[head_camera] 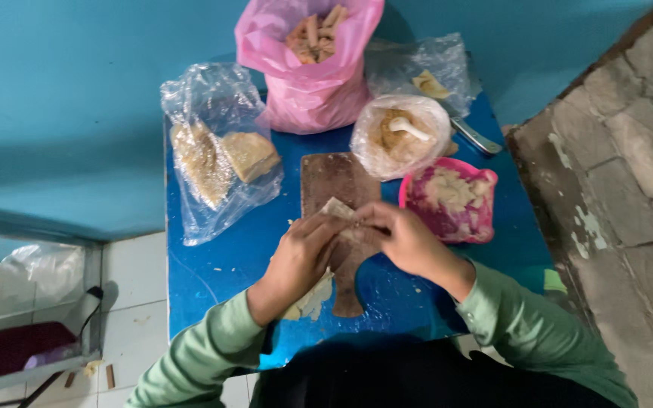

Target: The person tears and cuts pieces from a soft white food block by hand on a small wooden board, arranging the thin slices in a fanned pattern on the board and placing some pieces into a pink bowl. They occasionally reach into a plastic bag of fried pieces and a bag of brown powder on the table.

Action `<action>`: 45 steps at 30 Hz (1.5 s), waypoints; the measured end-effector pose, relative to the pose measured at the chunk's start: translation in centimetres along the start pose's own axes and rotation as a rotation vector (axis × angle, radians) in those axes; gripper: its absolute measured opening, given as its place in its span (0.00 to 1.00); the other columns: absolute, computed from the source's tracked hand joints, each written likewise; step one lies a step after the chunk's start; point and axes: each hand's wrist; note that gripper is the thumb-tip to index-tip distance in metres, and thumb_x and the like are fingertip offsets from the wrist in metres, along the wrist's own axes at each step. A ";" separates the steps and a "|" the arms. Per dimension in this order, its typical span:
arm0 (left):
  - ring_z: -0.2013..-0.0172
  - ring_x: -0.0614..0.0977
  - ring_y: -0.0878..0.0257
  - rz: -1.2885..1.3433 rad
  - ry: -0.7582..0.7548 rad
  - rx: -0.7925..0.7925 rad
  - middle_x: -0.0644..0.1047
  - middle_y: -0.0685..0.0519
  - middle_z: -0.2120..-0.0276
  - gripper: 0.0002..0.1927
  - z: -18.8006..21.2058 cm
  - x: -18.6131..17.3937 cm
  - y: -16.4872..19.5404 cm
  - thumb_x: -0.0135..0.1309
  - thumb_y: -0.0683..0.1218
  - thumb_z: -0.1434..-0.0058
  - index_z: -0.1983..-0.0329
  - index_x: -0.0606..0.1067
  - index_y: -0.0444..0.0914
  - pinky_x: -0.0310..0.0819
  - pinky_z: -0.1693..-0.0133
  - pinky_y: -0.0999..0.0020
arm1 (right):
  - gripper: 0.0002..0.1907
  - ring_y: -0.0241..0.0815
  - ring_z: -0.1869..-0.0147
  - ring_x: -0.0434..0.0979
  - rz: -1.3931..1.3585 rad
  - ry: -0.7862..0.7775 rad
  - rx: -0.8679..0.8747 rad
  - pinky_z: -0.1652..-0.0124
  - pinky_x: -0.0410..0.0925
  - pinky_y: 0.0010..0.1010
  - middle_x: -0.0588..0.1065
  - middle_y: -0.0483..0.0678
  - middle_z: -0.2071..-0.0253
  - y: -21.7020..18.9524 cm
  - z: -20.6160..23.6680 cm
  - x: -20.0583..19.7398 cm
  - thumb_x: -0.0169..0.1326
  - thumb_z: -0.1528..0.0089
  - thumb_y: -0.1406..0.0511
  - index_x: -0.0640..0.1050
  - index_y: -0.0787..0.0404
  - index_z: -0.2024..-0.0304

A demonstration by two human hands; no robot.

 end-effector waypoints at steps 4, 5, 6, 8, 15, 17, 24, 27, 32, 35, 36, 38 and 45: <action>0.56 0.83 0.48 -0.052 -0.069 0.117 0.81 0.47 0.57 0.13 -1.3 -1.9 1.6 0.60 0.42 0.38 0.50 0.78 0.38 0.74 0.55 0.56 | 0.22 0.47 0.52 0.77 0.657 0.186 -0.222 0.52 0.69 0.37 0.79 0.50 0.58 -2.3 4.9 -4.3 0.66 0.43 0.61 0.80 0.58 0.47; 0.57 0.82 0.48 -0.104 -0.045 0.127 0.81 0.47 0.57 0.12 -1.8 -2.5 1.8 0.60 0.42 0.38 0.51 0.78 0.38 0.75 0.55 0.55 | 0.22 0.47 0.48 0.75 0.780 0.215 -0.346 0.46 0.65 0.40 0.78 0.48 0.54 -2.8 5.6 -6.1 0.65 0.43 0.59 0.79 0.57 0.47; 0.58 0.82 0.48 -0.157 -0.020 0.137 0.81 0.47 0.58 0.11 -2.5 -3.2 1.9 0.61 0.42 0.38 0.52 0.78 0.38 0.75 0.56 0.55 | 0.23 0.48 0.43 0.74 0.902 0.242 -0.471 0.41 0.62 0.44 0.77 0.46 0.49 -3.3 6.2 -7.8 0.65 0.43 0.58 0.78 0.56 0.46; 0.59 0.81 0.48 -0.214 0.063 0.141 0.80 0.46 0.59 0.10 -4.2 -4.3 2.0 0.62 0.41 0.37 0.53 0.78 0.37 0.76 0.57 0.54 | 0.24 0.52 0.44 0.68 1.029 0.250 -0.333 0.43 0.59 0.45 0.74 0.46 0.50 -3.7 7.9 -9.4 0.66 0.48 0.56 0.81 0.54 0.50; 0.53 0.78 0.49 -0.412 0.357 0.227 0.75 0.46 0.53 0.14 -14.5 -6.6 -0.7 0.58 0.34 0.27 0.40 0.75 0.35 0.74 0.52 0.55 | 0.12 0.47 0.42 0.62 1.122 0.138 -0.112 0.46 0.54 0.45 0.69 0.42 0.49 -1.7 9.7 -9.8 0.64 0.46 0.59 0.83 0.51 0.60; 0.52 0.75 0.48 -0.520 0.402 0.217 0.72 0.44 0.46 0.23 -17.0 -6.5 -1.7 0.58 0.33 0.33 0.35 0.72 0.34 0.73 0.49 0.53 | 0.08 0.46 0.42 0.63 1.152 0.185 -0.123 0.46 0.54 0.45 0.70 0.40 0.50 -1.1 9.2 -9.8 0.64 0.46 0.60 0.83 0.49 0.64; 0.49 0.73 0.46 -0.558 0.324 0.171 0.68 0.40 0.40 0.30 -12.4 -2.9 -1.0 0.60 0.39 0.37 0.31 0.70 0.36 0.70 0.49 0.51 | 0.09 0.49 0.44 0.63 1.156 0.209 -0.040 0.46 0.56 0.45 0.69 0.41 0.52 -1.3 8.8 -9.9 0.65 0.46 0.58 0.80 0.52 0.67; 0.51 0.74 0.48 -0.505 0.190 0.095 0.74 0.46 0.48 0.20 -7.8 -1.3 -0.6 0.60 0.46 0.34 0.40 0.74 0.38 0.70 0.50 0.49 | 0.11 0.51 0.44 0.64 1.157 0.233 -0.186 0.50 0.56 0.45 0.70 0.43 0.49 -1.7 8.5 -9.9 0.64 0.48 0.59 0.82 0.52 0.64; 0.56 0.76 0.46 -0.369 0.010 -0.158 0.76 0.46 0.57 0.20 -2.3 -0.1 -2.0 0.61 0.47 0.39 0.44 0.76 0.39 0.71 0.56 0.51 | 0.07 0.50 0.44 0.65 1.174 0.140 -0.169 0.49 0.57 0.45 0.71 0.42 0.50 -1.6 8.3 -9.8 0.63 0.46 0.61 0.82 0.54 0.65; 0.56 0.76 0.44 -0.341 -0.044 -0.277 0.76 0.45 0.59 0.19 0.2 0.3 -3.2 0.61 0.47 0.41 0.46 0.77 0.39 0.71 0.56 0.51 | 0.06 0.50 0.44 0.66 1.224 0.125 -0.113 0.48 0.57 0.46 0.71 0.42 0.51 -1.7 7.9 -9.6 0.63 0.45 0.62 0.80 0.54 0.66; 0.56 0.77 0.44 -0.319 -0.033 -0.290 0.76 0.45 0.59 0.19 0.8 0.5 -3.5 0.60 0.47 0.42 0.47 0.77 0.40 0.72 0.56 0.51 | 0.06 0.49 0.44 0.66 1.250 0.118 -0.093 0.47 0.57 0.46 0.71 0.42 0.51 -1.8 7.8 -9.4 0.63 0.45 0.63 0.79 0.54 0.67; 0.56 0.77 0.44 -0.279 -0.016 -0.332 0.77 0.45 0.59 0.18 1.8 1.0 -4.0 0.60 0.47 0.41 0.48 0.77 0.40 0.72 0.56 0.51 | 0.07 0.52 0.44 0.66 1.242 0.157 -0.123 0.47 0.57 0.47 0.71 0.42 0.51 -2.5 7.4 -9.0 0.63 0.46 0.63 0.77 0.53 0.67; 0.57 0.77 0.46 -0.245 0.074 -0.386 0.76 0.46 0.60 0.15 2.6 2.4 -4.5 0.59 0.50 0.38 0.53 0.75 0.39 0.71 0.58 0.52 | 0.21 0.55 0.40 0.66 1.074 0.107 -0.455 0.44 0.57 0.50 0.69 0.49 0.42 -4.6 4.3 -3.4 0.60 0.44 0.67 0.78 0.52 0.47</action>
Point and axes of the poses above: each hand's wrist, its own z-axis away from the middle knuckle, its own x-axis out of the palm, y = z × x
